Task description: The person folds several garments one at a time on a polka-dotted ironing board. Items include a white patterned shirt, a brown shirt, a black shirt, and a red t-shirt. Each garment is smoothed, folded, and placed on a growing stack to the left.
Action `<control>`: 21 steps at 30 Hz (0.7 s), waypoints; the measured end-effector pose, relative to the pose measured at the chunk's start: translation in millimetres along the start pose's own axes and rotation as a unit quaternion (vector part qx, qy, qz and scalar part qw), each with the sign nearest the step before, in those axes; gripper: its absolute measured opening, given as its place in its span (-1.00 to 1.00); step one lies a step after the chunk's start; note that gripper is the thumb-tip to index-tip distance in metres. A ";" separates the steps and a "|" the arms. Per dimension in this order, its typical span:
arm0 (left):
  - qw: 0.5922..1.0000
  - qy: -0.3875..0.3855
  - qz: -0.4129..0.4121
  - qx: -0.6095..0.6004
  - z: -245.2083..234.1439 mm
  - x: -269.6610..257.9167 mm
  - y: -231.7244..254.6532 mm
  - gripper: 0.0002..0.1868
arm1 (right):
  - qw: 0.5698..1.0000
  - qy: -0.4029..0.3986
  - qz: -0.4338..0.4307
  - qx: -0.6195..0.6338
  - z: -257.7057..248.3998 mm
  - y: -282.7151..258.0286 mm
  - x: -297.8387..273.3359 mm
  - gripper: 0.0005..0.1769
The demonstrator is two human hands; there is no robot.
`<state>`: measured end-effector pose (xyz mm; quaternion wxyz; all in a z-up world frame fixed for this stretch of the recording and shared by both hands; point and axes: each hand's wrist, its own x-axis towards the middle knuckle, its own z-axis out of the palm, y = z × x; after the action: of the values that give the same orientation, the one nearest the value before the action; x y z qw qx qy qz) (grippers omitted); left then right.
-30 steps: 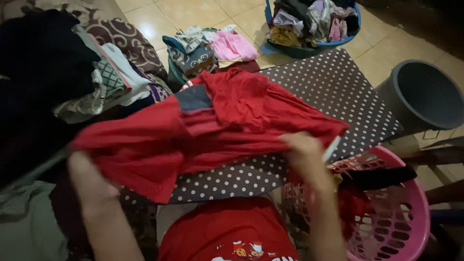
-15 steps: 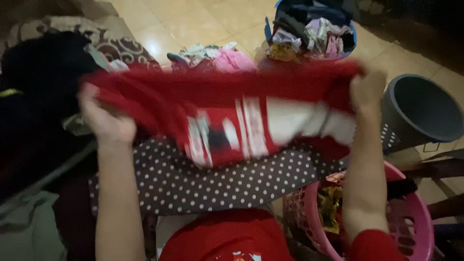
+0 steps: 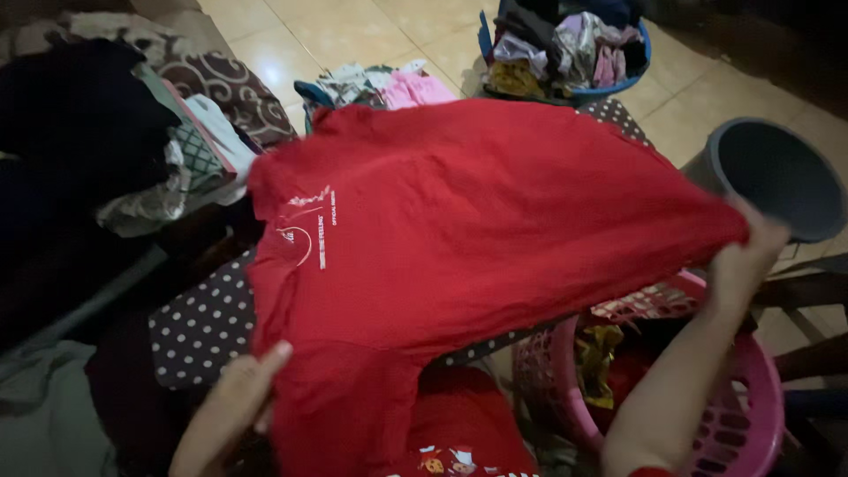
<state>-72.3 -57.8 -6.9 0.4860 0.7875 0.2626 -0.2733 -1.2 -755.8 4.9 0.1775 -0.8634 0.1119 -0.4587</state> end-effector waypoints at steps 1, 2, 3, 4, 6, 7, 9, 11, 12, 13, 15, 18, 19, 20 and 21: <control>0.999 -0.029 0.034 0.006 3.2 1.3 -9.4 -0.24 | 0.996 0.006 0.090 -0.010 -0.9 3.7 -18.9 -0.58; 0.996 -0.059 0.068 0.012 5.7 1.4 -13.8 -0.22 | 0.992 -0.028 0.118 0.019 -6.1 6.1 -38.6 -0.56; 0.997 -0.005 0.066 0.036 9.3 0.3 -13.8 -0.27 | 0.986 -0.062 0.144 0.048 -9.5 8.0 -50.1 -0.54; 0.995 0.049 0.064 0.059 10.7 0.3 -8.8 -0.24 | 0.972 -0.051 0.216 0.081 -8.5 8.2 -56.8 -0.60; 0.977 0.139 0.087 0.137 16.1 2.5 7.6 -0.08 | 0.924 -0.029 0.353 0.147 -2.0 4.5 -65.3 -0.69; 0.959 0.175 0.110 0.193 20.7 3.1 16.2 -0.01 | 0.890 -0.047 0.403 0.206 1.7 3.6 -65.7 -0.64; 0.927 0.226 0.156 0.257 26.9 5.4 29.3 -0.09 | 0.805 -0.080 0.493 0.320 8.2 4.5 -64.2 -0.55; 0.904 0.258 0.202 0.277 27.7 9.3 34.3 -0.38 | 0.784 -0.092 0.429 0.439 13.0 9.9 -61.0 -0.50; 0.885 0.315 0.248 0.236 24.2 10.3 32.2 -0.48 | 0.767 -0.098 0.394 0.496 15.8 14.4 -58.7 -0.46; 0.860 0.370 0.293 0.195 15.2 9.9 27.7 -0.59 | 0.777 -0.072 0.348 0.520 17.3 19.8 -57.0 -0.48; 0.854 0.424 0.293 0.077 -7.2 6.0 14.2 -0.62 | 0.788 -0.021 0.253 0.561 20.5 34.7 -50.9 -0.50; 0.915 0.361 0.181 -0.015 -23.5 -3.7 -7.7 -0.49 | 0.705 0.045 0.333 0.625 27.3 58.5 -43.2 -0.62; 0.933 0.328 0.147 -0.021 -24.6 -6.0 -11.4 -0.45 | 0.707 0.048 0.371 0.600 27.3 63.7 -44.1 -0.66; 0.942 0.307 0.135 0.017 -22.0 -7.3 -12.6 -0.40 | 0.708 0.050 0.409 0.574 25.5 67.4 -44.3 -0.69; 0.949 0.285 0.124 0.056 -18.4 -10.3 -13.0 -0.35 | 0.707 0.052 0.446 0.546 23.1 67.6 -47.5 -0.71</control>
<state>-85.2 -37.5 -1.0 0.3756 0.8849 0.2752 0.0108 -10.4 -795.7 -70.4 0.7960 -0.4394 0.2232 -0.3514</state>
